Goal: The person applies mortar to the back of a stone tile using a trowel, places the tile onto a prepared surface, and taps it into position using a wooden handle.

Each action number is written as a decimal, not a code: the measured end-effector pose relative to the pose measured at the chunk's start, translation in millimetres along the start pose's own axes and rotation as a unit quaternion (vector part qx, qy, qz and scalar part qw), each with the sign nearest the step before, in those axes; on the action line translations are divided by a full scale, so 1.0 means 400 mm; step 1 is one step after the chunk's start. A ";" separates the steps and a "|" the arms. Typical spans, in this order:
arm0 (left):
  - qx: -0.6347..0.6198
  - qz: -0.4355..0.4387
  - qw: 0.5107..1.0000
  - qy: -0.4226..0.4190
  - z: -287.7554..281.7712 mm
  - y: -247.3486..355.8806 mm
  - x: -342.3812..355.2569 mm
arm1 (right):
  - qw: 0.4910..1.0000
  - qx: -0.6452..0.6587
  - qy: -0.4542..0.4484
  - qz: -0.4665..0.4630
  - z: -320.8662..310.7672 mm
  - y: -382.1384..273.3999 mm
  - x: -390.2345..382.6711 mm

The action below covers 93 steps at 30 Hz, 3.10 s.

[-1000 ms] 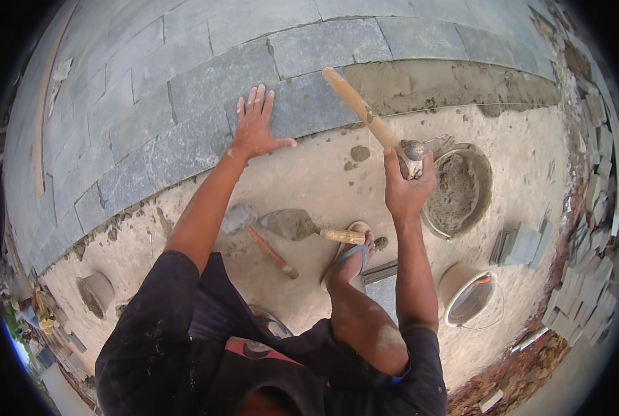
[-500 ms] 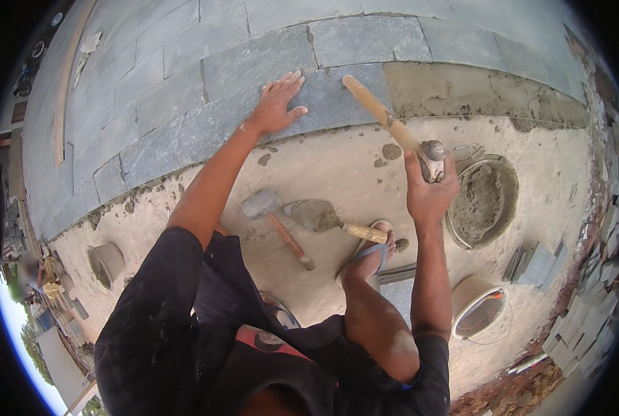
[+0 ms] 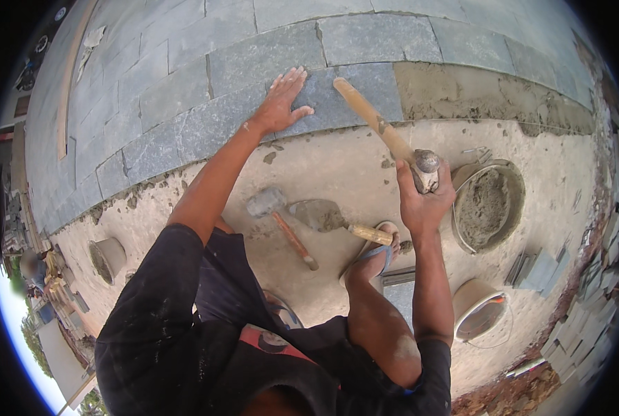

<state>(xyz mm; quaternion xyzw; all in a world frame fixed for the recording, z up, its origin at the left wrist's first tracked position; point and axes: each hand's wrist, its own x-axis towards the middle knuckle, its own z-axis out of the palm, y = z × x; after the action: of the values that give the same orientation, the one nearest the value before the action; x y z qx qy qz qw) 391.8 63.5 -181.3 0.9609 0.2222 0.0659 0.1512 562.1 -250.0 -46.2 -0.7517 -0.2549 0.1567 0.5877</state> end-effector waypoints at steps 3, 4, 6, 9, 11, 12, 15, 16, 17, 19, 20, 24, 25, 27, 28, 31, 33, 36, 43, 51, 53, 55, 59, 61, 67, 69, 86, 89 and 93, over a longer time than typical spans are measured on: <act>0.001 -0.012 1.000 -0.015 -0.002 -0.004 0.005 | 1.000 -0.003 -0.001 -0.010 0.005 0.007 0.000; -0.006 -0.015 1.000 -0.018 0.000 0.001 0.004 | 1.000 -0.020 -0.011 -0.010 0.004 0.005 0.002; -0.012 -0.020 0.999 -0.023 -0.007 0.005 0.005 | 0.998 -0.037 -0.011 -0.040 0.010 0.000 0.008; -0.014 -0.025 0.999 -0.022 -0.013 0.008 0.006 | 0.994 -0.047 -0.002 -0.095 0.027 -0.019 0.013; -0.010 -0.027 0.999 -0.019 -0.013 0.005 0.004 | 0.994 -0.060 -0.024 -0.089 0.040 -0.030 0.014; -0.015 -0.028 0.999 -0.020 -0.009 0.005 0.001 | 0.993 -0.069 -0.029 -0.088 0.044 -0.032 0.017; -0.027 -0.032 0.999 -0.019 -0.009 0.009 -0.003 | 0.991 -0.073 -0.031 -0.107 0.054 -0.031 0.025; -0.029 -0.033 0.999 -0.017 -0.013 0.008 -0.001 | 0.990 -0.061 -0.023 -0.127 0.057 -0.026 0.026; -0.035 -0.035 0.999 -0.014 -0.015 0.012 0.002 | 0.987 -0.051 -0.017 -0.148 0.055 -0.025 0.028; -0.046 -0.038 0.998 -0.021 -0.019 0.019 0.006 | 0.990 -0.069 -0.039 -0.119 0.052 -0.037 0.031; -0.049 -0.039 0.998 -0.025 -0.019 0.015 0.007 | 0.991 -0.075 -0.048 -0.103 0.054 -0.040 0.031; -0.048 -0.036 0.998 -0.016 -0.014 0.018 0.000 | 0.990 -0.078 -0.038 -0.110 0.051 -0.030 0.029; -0.044 -0.037 0.998 -0.019 -0.016 0.016 -0.003 | 0.988 -0.090 -0.035 -0.122 0.054 -0.017 0.026; -0.037 -0.037 0.998 -0.024 -0.023 0.013 0.005 | 0.989 -0.092 -0.034 -0.112 0.056 -0.004 0.027; -0.039 -0.035 0.998 -0.027 -0.024 0.018 0.005 | 0.992 -0.083 -0.039 -0.089 0.052 -0.001 0.024; -0.023 -0.038 0.999 -0.020 -0.024 0.005 -0.006 | 0.994 -0.071 -0.035 -0.073 0.059 0.000 0.024; -0.006 -0.039 0.999 -0.028 -0.032 0.013 -0.012 | 0.993 -0.073 -0.025 -0.084 0.057 0.010 0.026; 0.013 -0.033 0.998 -0.050 -0.040 0.009 -0.027 | 0.992 -0.076 -0.019 -0.098 0.054 0.024 0.025; -0.002 -0.046 0.997 -0.068 -0.059 0.016 -0.035 | 0.994 -0.075 -0.035 -0.076 0.053 -0.013 0.028; 0.018 -0.079 0.991 -0.104 -0.078 0.040 -0.019 | 0.994 -0.026 0.012 -0.104 0.019 -0.014 0.005; 0.032 -0.076 0.991 -0.104 -0.071 0.042 -0.017 | 0.994 -0.027 0.032 -0.104 0.000 -0.017 0.006; 0.053 -0.100 0.989 -0.091 -0.052 0.064 -0.001 | 0.998 -0.001 0.044 -0.055 -0.024 -0.006 0.019; 0.101 -0.081 0.991 -0.040 -0.014 0.120 0.043 | 0.997 0.028 0.077 -0.010 -0.058 0.008 0.037; 0.089 -0.057 0.994 -0.029 0.001 0.150 0.074 | 0.995 0.012 0.098 -0.011 -0.078 0.012 0.040; 0.085 -0.046 0.995 -0.023 0.044 0.154 0.090 | 0.994 -0.038 0.100 0.011 -0.089 0.036 0.038; 0.082 -0.046 0.995 -0.023 0.038 0.154 0.094 | 0.995 -0.049 0.080 0.020 -0.082 0.050 0.049; 0.091 -0.038 0.995 -0.019 0.041 0.149 0.089 | 0.995 -0.058 0.075 -0.005 -0.105 0.111 -0.009; 0.070 -0.024 0.997 0.022 0.049 0.153 0.089 | 0.995 -0.039 0.091 0.003 -0.122 0.100 -0.024; 0.090 -0.047 0.995 -0.017 0.040 0.152 0.087 | 0.993 -0.069 0.086 -0.035 -0.143 0.116 -0.078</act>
<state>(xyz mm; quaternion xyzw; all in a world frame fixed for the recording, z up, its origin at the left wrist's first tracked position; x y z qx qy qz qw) 450.7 22.7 -174.8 0.9600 0.2700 0.0221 0.0706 576.3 -322.0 -77.9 -0.7915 -0.2396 0.0526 0.5597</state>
